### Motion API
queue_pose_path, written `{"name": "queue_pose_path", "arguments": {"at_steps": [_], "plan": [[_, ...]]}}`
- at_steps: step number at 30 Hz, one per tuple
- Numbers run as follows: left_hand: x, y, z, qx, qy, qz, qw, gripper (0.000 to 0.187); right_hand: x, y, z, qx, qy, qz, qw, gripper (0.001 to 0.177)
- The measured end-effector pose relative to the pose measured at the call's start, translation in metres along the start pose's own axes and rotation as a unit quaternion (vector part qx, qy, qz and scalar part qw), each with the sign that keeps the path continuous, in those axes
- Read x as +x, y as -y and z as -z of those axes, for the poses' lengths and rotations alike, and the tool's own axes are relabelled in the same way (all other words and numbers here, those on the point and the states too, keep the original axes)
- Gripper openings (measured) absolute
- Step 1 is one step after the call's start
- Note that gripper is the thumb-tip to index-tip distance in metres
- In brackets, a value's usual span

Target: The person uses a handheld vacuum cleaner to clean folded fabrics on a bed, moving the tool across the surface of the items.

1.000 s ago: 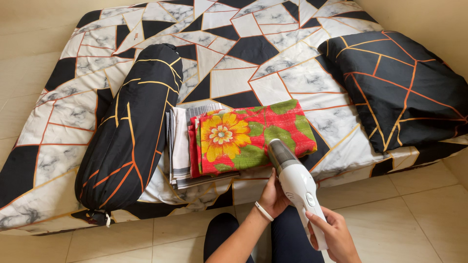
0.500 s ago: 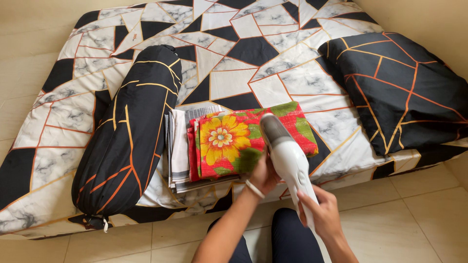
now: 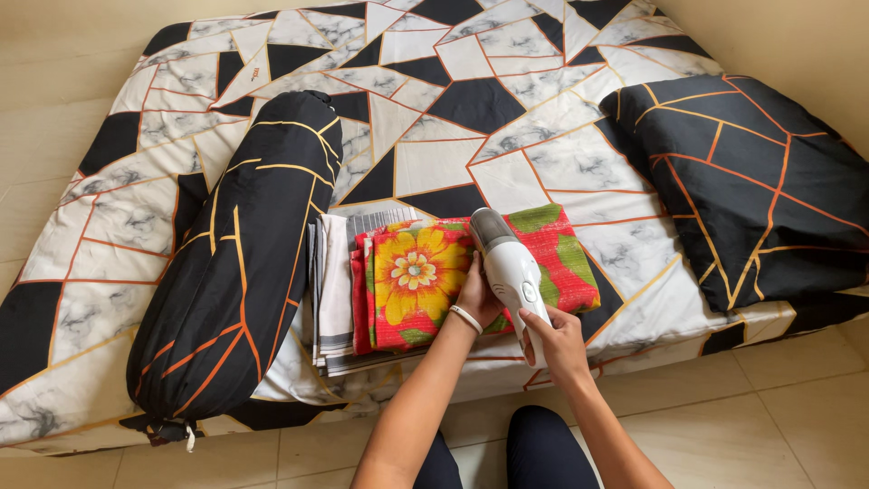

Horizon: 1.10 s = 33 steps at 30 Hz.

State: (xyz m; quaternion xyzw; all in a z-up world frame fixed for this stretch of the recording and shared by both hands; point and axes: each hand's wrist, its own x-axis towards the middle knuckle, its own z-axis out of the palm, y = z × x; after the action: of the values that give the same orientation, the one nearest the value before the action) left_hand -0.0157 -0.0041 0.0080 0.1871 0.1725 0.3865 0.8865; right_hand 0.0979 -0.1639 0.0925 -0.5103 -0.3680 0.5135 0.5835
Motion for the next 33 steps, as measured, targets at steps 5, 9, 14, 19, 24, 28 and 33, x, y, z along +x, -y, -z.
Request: {"name": "queue_pose_path", "arguments": {"at_steps": [5,9,14,19,24,28,33], "plan": [[-0.008,0.007,0.001,-0.001,0.015,-0.012,1.0,0.071,-0.007,0.003,0.005,0.002,-0.002,-0.035,0.999,0.029],[-0.021,0.014,-0.01,-0.015,0.004,-0.014,1.0,0.071,-0.017,0.007,0.008,0.011,0.002,-0.047,0.999,0.03],[-0.044,0.022,-0.025,-0.013,0.001,0.013,1.0,0.071,-0.036,0.009,0.012,0.015,0.0,-0.07,0.997,0.028],[-0.062,0.037,-0.03,-0.024,0.016,-0.015,0.999,0.071,-0.056,0.007,0.016,0.02,0.002,-0.082,0.996,0.03],[-0.086,0.052,-0.035,-0.011,0.024,-0.012,1.0,0.072,-0.083,0.008,0.021,0.013,-0.02,-0.107,0.994,0.03],[-0.096,0.067,-0.035,-0.03,0.05,0.012,0.998,0.073,-0.099,-0.001,0.033,0.027,-0.014,-0.114,0.993,0.033],[-0.112,0.085,-0.038,-0.053,0.056,0.019,0.997,0.072,-0.121,-0.014,0.049,0.054,-0.009,-0.104,0.993,0.034]]}}
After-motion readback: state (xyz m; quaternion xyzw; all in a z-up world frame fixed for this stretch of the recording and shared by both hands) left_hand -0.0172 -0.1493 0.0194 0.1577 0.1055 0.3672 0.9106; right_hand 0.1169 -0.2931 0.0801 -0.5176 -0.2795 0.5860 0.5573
